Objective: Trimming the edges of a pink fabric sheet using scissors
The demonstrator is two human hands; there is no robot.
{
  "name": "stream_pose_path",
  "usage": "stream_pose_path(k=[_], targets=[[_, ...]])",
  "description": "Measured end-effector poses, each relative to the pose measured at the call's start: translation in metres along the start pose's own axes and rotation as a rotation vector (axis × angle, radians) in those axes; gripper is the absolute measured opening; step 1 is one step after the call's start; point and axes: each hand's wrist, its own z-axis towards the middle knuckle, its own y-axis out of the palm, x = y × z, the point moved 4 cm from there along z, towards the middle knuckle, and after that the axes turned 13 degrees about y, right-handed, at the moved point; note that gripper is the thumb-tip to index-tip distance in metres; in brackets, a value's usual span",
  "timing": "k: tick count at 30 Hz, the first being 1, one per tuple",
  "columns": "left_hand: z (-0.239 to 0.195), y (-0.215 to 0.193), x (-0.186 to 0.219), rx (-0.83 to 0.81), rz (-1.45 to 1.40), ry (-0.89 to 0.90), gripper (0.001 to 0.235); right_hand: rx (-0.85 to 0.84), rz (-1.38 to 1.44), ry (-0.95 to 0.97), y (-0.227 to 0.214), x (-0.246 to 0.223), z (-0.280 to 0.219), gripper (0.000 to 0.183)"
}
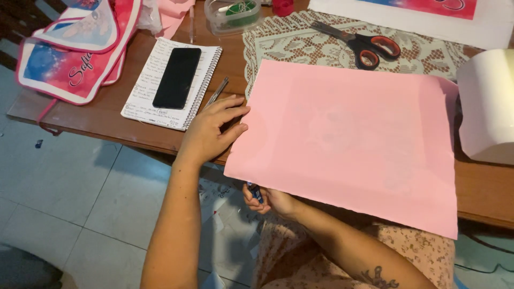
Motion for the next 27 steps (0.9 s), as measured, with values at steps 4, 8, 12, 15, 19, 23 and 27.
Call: stream_pose_path(k=[4,8,12,15,19,23,27], targets=[[0.000,0.001,-0.002,-0.002,-0.003,0.002,0.032,0.003,0.023,-0.002,-0.001,0.002,-0.004,0.067],[0.001,0.000,-0.002,-0.006,-0.010,0.009,0.032,-0.010,0.018,-0.008,-0.009,0.009,-0.005,0.068],[0.001,-0.001,0.001,-0.003,0.003,-0.008,0.031,-0.004,0.024,-0.022,-0.007,0.005,-0.011,0.064],[0.001,-0.001,0.002,-0.005,0.011,-0.006,0.030,-0.010,0.022,-0.029,-0.011,0.008,-0.013,0.063],[0.000,0.000,0.001,-0.011,0.020,-0.018,0.031,0.008,0.015,-0.039,-0.004,0.001,-0.020,0.065],[-0.001,0.000,-0.001,-0.012,0.016,-0.018,0.031,-0.001,0.022,-0.044,-0.006,0.003,-0.023,0.064],[0.000,0.000,-0.001,-0.013,0.020,-0.026,0.032,0.015,0.026,-0.056,-0.007,0.003,-0.028,0.064]])
